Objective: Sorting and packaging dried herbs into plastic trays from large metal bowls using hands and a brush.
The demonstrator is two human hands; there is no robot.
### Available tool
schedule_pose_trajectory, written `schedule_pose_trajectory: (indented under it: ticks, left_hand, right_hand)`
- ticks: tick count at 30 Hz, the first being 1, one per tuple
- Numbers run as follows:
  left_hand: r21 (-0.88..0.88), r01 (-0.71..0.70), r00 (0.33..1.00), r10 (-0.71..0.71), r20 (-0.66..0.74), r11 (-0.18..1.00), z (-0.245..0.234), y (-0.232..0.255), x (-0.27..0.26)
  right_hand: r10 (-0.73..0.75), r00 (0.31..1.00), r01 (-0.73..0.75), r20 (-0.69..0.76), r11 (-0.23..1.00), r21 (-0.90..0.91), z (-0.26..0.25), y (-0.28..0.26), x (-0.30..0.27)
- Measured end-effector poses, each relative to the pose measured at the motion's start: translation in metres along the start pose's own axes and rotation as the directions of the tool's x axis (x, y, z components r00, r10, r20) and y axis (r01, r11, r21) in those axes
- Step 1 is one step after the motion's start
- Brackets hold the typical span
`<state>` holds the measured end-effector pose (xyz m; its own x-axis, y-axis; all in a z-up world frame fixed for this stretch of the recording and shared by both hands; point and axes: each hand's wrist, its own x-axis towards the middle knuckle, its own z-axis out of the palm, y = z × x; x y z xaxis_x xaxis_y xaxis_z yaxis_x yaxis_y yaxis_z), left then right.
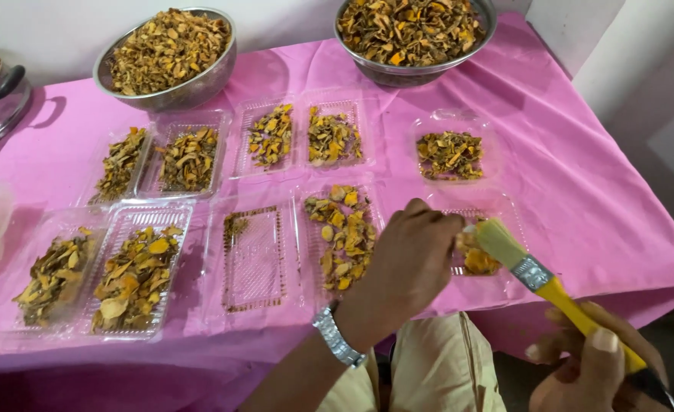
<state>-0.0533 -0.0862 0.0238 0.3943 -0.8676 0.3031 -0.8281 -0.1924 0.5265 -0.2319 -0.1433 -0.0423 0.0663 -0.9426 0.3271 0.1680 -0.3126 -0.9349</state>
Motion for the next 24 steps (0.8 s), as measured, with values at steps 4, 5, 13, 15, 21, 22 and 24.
schedule_pose_trajectory:
  ticks: [4, 5, 13, 15, 21, 22, 24]
  left_hand:
    - [0.117, -0.031, 0.998, 0.036, -0.044, 0.993, -0.007, -0.015, 0.002]
    - [0.156, 0.029, 0.994, -0.012, -0.110, 0.987, -0.016, -0.023, -0.001]
    - [0.451, 0.234, 0.972, -0.220, -0.085, 0.861, -0.026, -0.103, -0.050]
    - [0.468, 0.208, 0.977, -0.210, -0.047, 0.859, -0.020, -0.106, -0.051]
    - [0.485, 0.170, 0.985, -0.152, -0.077, 0.858, -0.016, -0.104, -0.050]
    - [0.486, 0.162, 0.987, -0.142, -0.077, 0.859, -0.018, -0.102, -0.048]
    - [0.488, 0.161, 0.987, -0.137, -0.084, 0.858, -0.018, -0.100, -0.046]
  right_hand:
    - [-0.013, 0.997, 0.009, -0.070, 0.998, -0.059, -0.009, 0.003, -0.001]
    - [-0.018, 0.999, 0.015, -0.039, 0.998, -0.056, -0.011, 0.001, 0.000]
    - [0.141, 0.984, -0.140, 0.106, 0.990, -0.018, 0.005, -0.001, -0.007]
    - [0.163, 0.976, -0.165, 0.147, 0.986, -0.002, 0.008, -0.002, -0.008]
    - [0.106, 0.985, -0.101, 0.137, 0.994, -0.040, 0.009, -0.009, -0.009]
    - [0.095, 0.987, -0.090, 0.131, 0.995, -0.042, 0.009, -0.008, -0.009]
    - [0.083, 0.988, -0.078, 0.132, 0.996, -0.041, 0.010, -0.010, -0.010]
